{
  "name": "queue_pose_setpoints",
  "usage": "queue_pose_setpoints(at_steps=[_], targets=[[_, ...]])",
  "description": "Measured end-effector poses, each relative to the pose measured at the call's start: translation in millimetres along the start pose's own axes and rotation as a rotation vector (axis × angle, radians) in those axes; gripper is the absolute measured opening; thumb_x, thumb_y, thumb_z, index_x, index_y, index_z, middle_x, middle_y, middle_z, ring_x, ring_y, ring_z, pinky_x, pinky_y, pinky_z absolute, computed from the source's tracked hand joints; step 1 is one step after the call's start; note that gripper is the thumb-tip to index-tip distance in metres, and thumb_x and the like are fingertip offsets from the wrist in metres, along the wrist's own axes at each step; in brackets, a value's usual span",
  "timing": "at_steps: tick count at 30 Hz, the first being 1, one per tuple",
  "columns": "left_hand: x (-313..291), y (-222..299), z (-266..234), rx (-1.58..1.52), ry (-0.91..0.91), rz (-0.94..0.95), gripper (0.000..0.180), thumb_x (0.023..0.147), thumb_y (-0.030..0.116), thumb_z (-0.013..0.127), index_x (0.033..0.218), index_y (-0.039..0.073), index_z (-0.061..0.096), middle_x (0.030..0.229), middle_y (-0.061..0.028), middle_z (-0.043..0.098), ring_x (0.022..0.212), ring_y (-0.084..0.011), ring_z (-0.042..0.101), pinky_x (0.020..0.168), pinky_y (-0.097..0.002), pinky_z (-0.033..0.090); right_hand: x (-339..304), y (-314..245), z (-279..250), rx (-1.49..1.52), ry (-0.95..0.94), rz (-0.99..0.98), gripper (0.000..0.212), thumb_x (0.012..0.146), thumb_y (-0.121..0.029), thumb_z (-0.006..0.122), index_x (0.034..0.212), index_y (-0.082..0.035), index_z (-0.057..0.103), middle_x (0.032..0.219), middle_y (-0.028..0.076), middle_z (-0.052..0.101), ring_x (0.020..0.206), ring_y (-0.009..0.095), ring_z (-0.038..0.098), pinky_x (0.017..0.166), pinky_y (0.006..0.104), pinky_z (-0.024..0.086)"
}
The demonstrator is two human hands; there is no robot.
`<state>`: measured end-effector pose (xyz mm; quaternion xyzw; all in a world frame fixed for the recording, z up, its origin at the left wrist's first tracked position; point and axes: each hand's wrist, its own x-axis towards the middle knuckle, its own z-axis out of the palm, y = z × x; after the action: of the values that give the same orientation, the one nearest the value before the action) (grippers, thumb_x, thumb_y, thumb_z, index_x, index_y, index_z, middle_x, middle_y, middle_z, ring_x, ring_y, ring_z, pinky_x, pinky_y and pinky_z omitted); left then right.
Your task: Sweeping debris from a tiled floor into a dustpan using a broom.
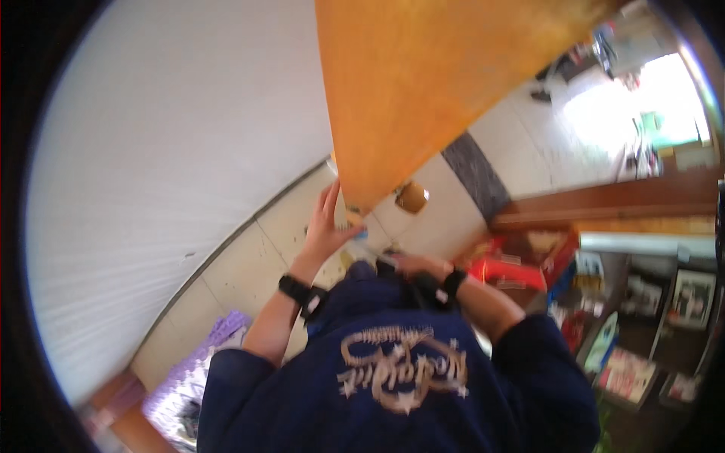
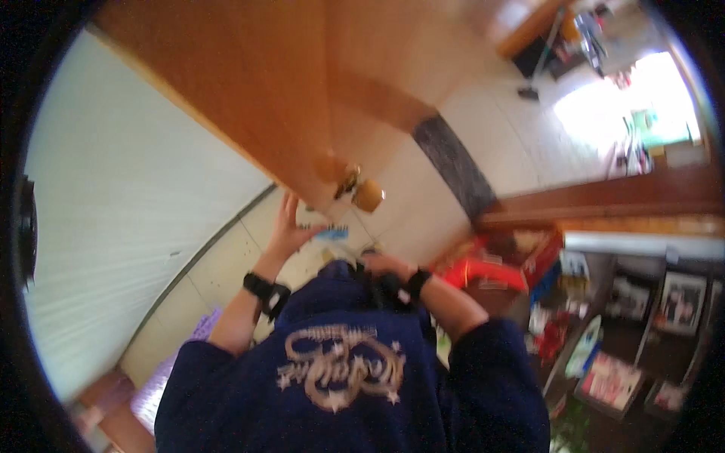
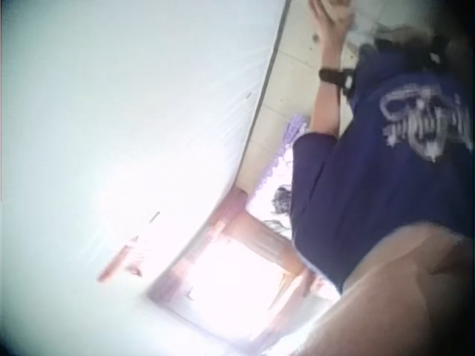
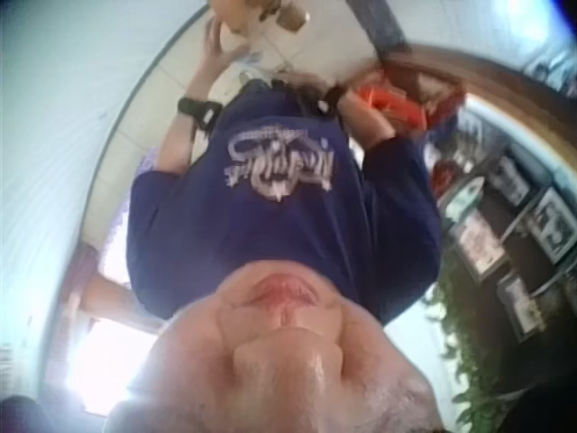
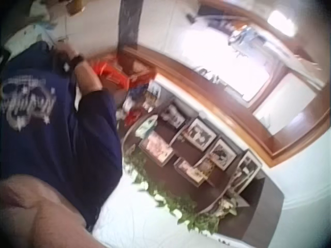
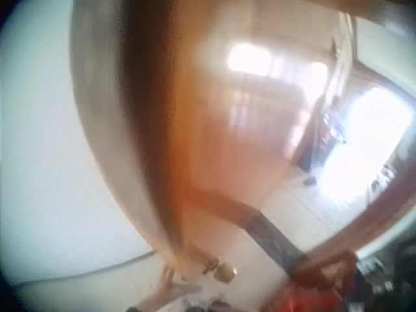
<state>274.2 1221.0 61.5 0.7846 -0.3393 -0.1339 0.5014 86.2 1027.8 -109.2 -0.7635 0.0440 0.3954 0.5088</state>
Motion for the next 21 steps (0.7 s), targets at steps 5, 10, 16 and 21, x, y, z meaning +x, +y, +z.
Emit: queue_pose_setpoints(at_steps=[5,10,16,21], targets=[[-15,29,40,0.28,-0.164,0.151,0.059,0.058,0.028,0.07,0.109,0.009,0.046,0.101,-0.013,0.05,0.092,-0.0315,0.05,0.075,-0.0398,0.044,-37,55,3,-0.09,0.024,0.055,0.024,0.068,-0.015,0.053,0.087,-0.002,0.058,0.068,0.011,0.059,0.057,0.026,0.055,0.055,0.037,0.044],[-21,42,56,0.311,-0.299,0.201,0.048,0.058,0.026,0.069,0.101,0.012,0.053,0.089,-0.011,0.056,0.08,-0.0296,0.056,0.067,-0.0382,0.047,-117,104,23,0.033,0.007,0.223,0.02,0.076,-0.018,0.047,0.071,-0.002,0.058,0.069,0.011,0.06,0.058,0.022,0.057,0.051,0.0359,0.043],[-28,52,63,0.217,-0.188,0.152,0.04,0.059,0.024,0.07,0.093,0.009,0.057,0.086,-0.0121,0.059,0.082,-0.0279,0.058,0.069,-0.0342,0.047,-251,92,82,0.459,0.265,0.325,0.014,0.084,-0.015,0.042,0.093,-0.004,0.043,0.06,0.006,0.048,0.046,0.015,0.051,0.038,0.0286,0.039],[-27,13,58,0.117,-0.066,0.129,0.036,0.06,0.014,0.071,0.091,0.004,0.056,0.083,-0.0118,0.06,0.078,-0.0267,0.059,0.071,-0.0322,0.046,-326,35,118,1.389,0.497,0.326,0.034,0.087,-0.015,0.041,0.121,-0.02,0.038,0.056,-0.002,0.039,0.042,0.007,0.038,0.036,0.0211,0.032]])
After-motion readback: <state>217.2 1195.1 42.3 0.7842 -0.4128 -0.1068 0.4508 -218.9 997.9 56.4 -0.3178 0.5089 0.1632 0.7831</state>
